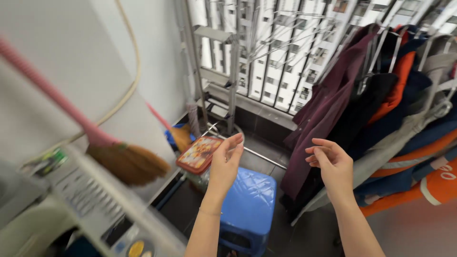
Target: Taking wet laundry out of a washing machine and hanging it on a drying rack using hangers
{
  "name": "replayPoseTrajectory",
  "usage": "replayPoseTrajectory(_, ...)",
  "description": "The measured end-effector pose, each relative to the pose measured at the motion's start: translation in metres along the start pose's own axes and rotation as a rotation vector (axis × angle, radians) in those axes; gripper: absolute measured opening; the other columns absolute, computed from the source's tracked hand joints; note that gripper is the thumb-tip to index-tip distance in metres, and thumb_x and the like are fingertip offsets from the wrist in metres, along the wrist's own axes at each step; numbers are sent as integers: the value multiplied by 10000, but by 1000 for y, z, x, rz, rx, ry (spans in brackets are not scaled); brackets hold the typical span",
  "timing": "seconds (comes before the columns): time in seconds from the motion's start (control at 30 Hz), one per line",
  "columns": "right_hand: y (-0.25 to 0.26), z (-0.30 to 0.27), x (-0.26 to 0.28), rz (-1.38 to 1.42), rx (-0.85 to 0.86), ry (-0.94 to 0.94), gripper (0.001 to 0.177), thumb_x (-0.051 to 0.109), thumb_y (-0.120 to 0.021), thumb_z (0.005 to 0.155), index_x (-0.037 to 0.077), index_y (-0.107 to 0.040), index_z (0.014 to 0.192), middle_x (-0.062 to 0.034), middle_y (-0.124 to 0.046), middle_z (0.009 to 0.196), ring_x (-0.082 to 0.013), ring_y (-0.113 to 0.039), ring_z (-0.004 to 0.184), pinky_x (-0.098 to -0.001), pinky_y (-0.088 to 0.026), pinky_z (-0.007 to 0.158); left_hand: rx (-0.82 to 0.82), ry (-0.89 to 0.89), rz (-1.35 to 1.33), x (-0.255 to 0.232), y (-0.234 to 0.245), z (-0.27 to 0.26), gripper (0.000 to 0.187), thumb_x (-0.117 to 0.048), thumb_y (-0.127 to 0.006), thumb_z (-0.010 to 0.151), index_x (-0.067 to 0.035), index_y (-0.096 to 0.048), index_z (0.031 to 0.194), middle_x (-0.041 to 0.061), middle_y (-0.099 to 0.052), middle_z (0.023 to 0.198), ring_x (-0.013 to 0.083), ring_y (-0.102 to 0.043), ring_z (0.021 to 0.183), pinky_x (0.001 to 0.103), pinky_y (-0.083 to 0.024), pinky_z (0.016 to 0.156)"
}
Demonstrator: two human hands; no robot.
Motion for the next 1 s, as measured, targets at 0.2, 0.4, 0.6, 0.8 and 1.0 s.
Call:
replayPoseTrajectory(0.2,2,-59,-7,3,184,-8,216,-25,-560,1007,0,-695,1175,-202,-718,943,-235,-679,728,-330,-582,685,-195,-20,-10,13,30,-96,266,-110,-603,965,-107,-735,1196,96,-782,1062,204,-755,947,354,-602,860)
replayPoseTrajectory(0.4,-63,-135,5,18,442,-64,204,-57,-577,986,-14,-719,1127,-226,-722,903,-277,-688,713,-370,-591,684,-365,146,-5,-10,98,-198,256,-109,-594,980,-154,-747,1179,43,-793,1063,156,-768,969,298,-610,880)
replayPoseTrajectory(0.6,-141,-224,55,20,718,-95,201,-65,-574,949,-33,-745,1050,-233,-727,846,-280,-684,687,-380,-599,690,-654,51,-9,-12,192,-274,278,-80,-594,962,-98,-733,1203,103,-791,1035,171,-757,937,334,-599,893)
replayPoseTrajectory(0.8,-216,-285,51,44,916,-69,210,-50,-566,946,-25,-742,1058,-207,-718,839,-254,-676,682,-354,-597,678,-797,140,-10,-33,273,-344,287,-95,-570,976,-125,-729,1212,82,-785,1066,151,-746,965,305,-573,894)
replayPoseTrajectory(1.0,-296,-348,78,55,1033,-104,206,-40,-574,963,-21,-751,1068,-207,-723,842,-260,-689,698,-377,-606,705,-811,203,93,32,416,-373,298,-110,-607,969,-114,-720,1245,134,-773,1093,201,-753,984,344,-574,897)
Point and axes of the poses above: each hand's wrist, its own z-axis towards the middle knuckle, its own y-axis out of the back of the hand, x = y × z, the point moved 2 cm from there along z, towards the middle knuckle
